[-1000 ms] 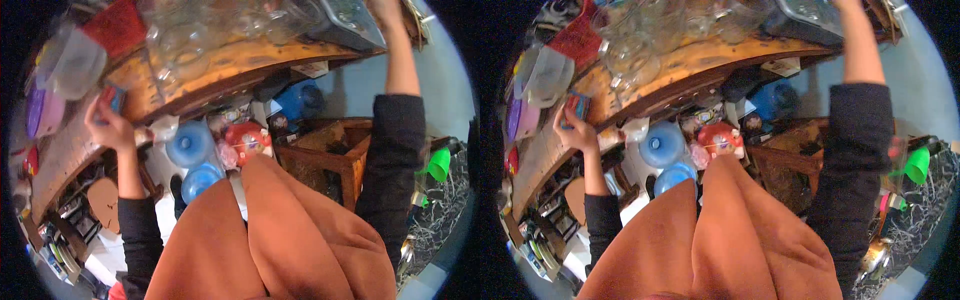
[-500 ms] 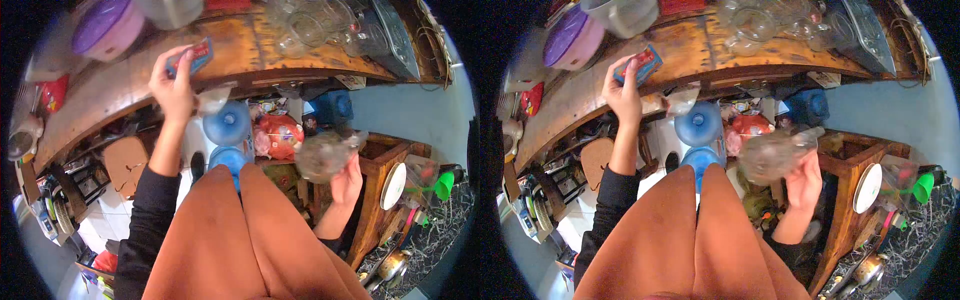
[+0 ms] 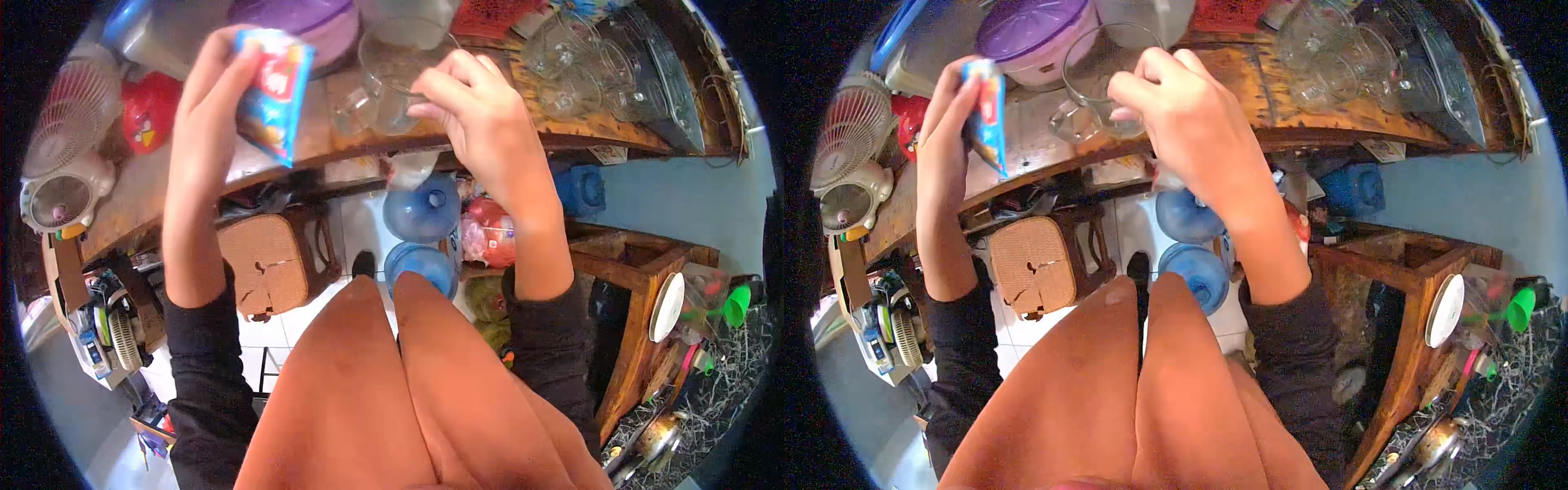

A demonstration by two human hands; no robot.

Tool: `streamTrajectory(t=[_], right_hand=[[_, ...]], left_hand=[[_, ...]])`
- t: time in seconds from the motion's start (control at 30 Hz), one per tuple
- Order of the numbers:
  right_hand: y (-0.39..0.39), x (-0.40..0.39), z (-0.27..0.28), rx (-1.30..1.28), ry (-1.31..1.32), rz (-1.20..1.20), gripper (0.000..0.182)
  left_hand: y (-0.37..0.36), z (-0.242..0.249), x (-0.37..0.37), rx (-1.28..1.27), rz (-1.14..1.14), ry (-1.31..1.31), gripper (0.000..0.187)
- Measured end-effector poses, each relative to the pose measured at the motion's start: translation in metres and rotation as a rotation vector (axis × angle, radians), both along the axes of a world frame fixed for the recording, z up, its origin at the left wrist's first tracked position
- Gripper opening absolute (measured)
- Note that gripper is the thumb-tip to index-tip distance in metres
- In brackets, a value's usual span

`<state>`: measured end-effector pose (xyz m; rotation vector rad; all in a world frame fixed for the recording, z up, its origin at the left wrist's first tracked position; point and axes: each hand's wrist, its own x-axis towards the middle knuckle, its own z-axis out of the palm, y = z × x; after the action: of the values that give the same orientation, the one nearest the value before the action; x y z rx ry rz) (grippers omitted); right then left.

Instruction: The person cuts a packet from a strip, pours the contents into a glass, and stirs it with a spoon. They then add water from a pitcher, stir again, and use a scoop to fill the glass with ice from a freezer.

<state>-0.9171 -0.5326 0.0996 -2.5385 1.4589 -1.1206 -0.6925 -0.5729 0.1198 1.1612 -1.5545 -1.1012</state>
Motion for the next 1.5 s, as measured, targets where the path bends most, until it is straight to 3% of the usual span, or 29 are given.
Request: streamTrajectory(t=[0.13, 0.27, 0.37, 0.5, 0.6, 0.7, 0.8, 0.87, 1.0, 1.07, 1.1, 1.13, 1.2, 1.27, 1.33, 1.4, 1.47, 1.5], right_hand=[[-0.022, 0.014, -0.007, -0.047, 0.035, 0.048, 0.011], [-0.025, 0.030, -0.013, 0.093, -0.092, 0.033, 0.010], [-0.027, 0.034, -0.020, 0.102, -0.142, 0.027, 0.013], [-0.027, 0.034, -0.025, 0.034, -0.201, 0.035, 0.019], [-0.021, 0.036, -0.026, 0.019, -0.313, -0.027, 0.020], [-0.018, 0.042, -0.027, 0.053, -0.497, -0.063, 0.025], [-0.018, 0.044, -0.028, -0.018, -0.428, -0.141, 0.028], [-0.015, 0.055, -0.023, -0.110, -0.384, -0.175, 0.028], [-0.021, 0.074, -0.019, -0.184, -0.163, -0.326, 0.025], [-0.027, 0.073, -0.020, -0.231, -0.195, -0.343, 0.020], [-0.028, 0.072, -0.021, -0.207, -0.265, -0.366, 0.017], [-0.029, 0.070, -0.021, -0.182, -0.335, -0.388, 0.015], [-0.032, 0.066, -0.020, -0.149, -0.407, -0.382, 0.012], [-0.034, 0.063, -0.018, -0.112, -0.477, -0.375, 0.011], [-0.037, 0.062, -0.017, -0.079, -0.604, -0.372, 0.011], [-0.036, 0.057, -0.017, -0.062, -0.583, -0.367, 0.010], [-0.037, 0.055, -0.017, -0.045, -0.564, -0.359, 0.008], [-0.038, 0.055, -0.020, -0.101, -0.596, -0.327, 0.009]], left_hand=[[-0.013, 0.013, -0.007, 0.027, -0.078, -0.058, 0.033], [-0.040, 0.013, -0.011, -0.091, -0.201, -0.095, 0.031], [-0.047, 0.037, -0.023, -0.183, -0.271, -0.676, 0.032], [-0.047, 0.060, -0.039, -0.147, -0.384, -0.779, 0.028], [-0.039, 0.083, -0.054, -0.004, -0.428, -1.017, 0.019], [-0.058, 0.058, -0.049, -0.453, -0.688, -1.147, 0.012], [-0.066, 0.043, -0.055, -0.762, -0.657, -1.206, 0.011], [-0.061, 0.052, -0.064, -0.444, -0.543, -1.338, 0.013], [-0.051, 0.074, -0.071, -0.494, -0.513, -1.228, 0.014], [-0.054, 0.087, -0.072, -0.143, -0.516, -1.163, 0.015], [-0.087, 0.059, -0.051, -0.137, -0.633, -1.097, 0.028], [-0.089, 0.052, -0.038, -0.142, -0.637, -1.096, 0.028], [-0.085, 0.048, -0.027, -0.229, -0.844, -0.655, 0.025], [-0.073, 0.043, -0.026, -0.233, -0.783, -0.670, 0.025], [-0.066, 0.029, -0.028, -0.414, -0.489, -0.607, 0.026], [-0.062, 0.020, -0.028, -0.371, -0.389, -0.607, 0.025], [-0.062, 0.015, -0.027, -0.955, -0.351, -0.728, 0.024], [-0.062, 0.012, -0.027, -0.955, -0.350, -0.727, 0.024]])
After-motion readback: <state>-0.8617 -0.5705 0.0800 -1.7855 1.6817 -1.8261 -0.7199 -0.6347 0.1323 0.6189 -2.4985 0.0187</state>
